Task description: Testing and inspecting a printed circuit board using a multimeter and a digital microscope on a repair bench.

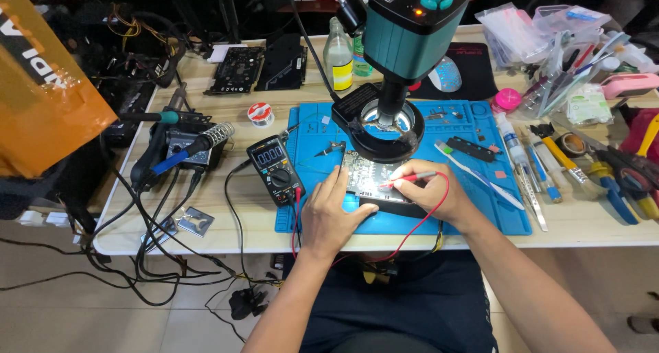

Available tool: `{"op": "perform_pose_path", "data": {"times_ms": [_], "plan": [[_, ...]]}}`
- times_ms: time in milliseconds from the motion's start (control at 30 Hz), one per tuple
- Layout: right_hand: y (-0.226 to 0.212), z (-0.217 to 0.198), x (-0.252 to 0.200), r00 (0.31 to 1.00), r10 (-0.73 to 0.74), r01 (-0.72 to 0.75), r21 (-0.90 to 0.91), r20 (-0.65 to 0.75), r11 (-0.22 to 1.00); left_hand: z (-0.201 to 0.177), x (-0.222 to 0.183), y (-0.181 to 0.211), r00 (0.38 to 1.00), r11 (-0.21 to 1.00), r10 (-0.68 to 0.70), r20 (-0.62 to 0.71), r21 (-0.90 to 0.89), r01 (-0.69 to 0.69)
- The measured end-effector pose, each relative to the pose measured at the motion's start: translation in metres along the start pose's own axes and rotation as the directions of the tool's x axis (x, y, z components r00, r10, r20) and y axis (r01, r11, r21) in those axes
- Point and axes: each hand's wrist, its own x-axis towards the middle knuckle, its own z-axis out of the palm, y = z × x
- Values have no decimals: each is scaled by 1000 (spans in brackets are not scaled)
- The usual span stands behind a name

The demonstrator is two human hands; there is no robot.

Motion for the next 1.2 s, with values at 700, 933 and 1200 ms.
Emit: {"op": "perform_pose_path", "data": {"times_ms": [700, 933, 1200], "plan": [[39, 3, -12, 944, -322, 327, 61, -76, 943, -4, 3, 1, 980, 987, 154, -128, 59, -147], [38, -10, -23, 868, -472, 469, -55, -156, 881, -3, 3, -2, 977, 985, 171, -124, 57, -165], [51, -91, -80, 966, -243, 215, -781, 84, 586, -16, 4, 5, 986, 973, 166, 21, 158, -167]]}}
